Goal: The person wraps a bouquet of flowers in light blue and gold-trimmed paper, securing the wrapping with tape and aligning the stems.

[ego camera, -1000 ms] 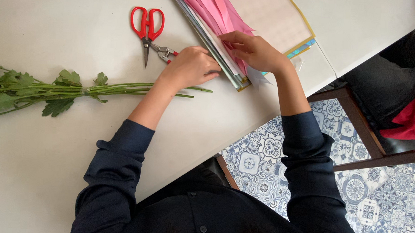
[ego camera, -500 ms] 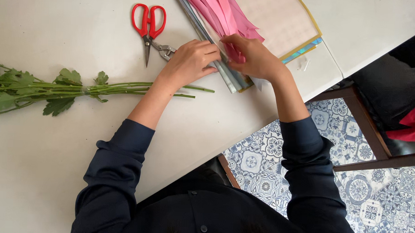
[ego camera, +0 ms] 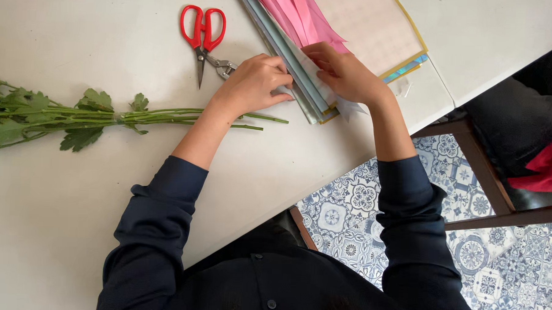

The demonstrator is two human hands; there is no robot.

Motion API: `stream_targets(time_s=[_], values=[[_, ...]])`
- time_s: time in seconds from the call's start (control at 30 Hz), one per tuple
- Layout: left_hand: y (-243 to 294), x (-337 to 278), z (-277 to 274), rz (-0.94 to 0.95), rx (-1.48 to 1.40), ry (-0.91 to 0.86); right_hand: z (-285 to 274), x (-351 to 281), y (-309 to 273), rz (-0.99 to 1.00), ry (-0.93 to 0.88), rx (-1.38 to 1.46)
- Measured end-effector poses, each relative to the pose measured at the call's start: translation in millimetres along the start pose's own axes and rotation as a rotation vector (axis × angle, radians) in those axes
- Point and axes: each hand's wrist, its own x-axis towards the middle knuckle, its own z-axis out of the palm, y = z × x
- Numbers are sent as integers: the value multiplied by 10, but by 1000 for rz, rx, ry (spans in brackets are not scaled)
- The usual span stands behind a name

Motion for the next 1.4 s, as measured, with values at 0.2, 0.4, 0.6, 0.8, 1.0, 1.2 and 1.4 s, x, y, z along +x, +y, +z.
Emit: stream_targets(time_s=[0.2, 0.4, 0.6, 0.8, 1.0, 1.2, 1.4], values=[[26, -19, -121, -60, -100, -31, 59, 8, -54, 130, 6, -195], [-18, -56, -87, -94, -79, -73, 181, -3, 164, 19, 104, -285], [-122, -57, 21, -105, 2, -77, 437, 97, 505, -151, 267, -376], [-232, -59, 97, -112, 43, 62, 358, 149, 623, -89, 369, -427], [-144, 30, 92, -170, -56, 177, 215, 108, 148, 19, 335, -258], [-66, -11, 156, -111, 0, 90, 215, 61, 155, 52, 265, -278], [71, 0, 138, -28, -41, -14, 218, 62, 345, 17, 280, -340]])
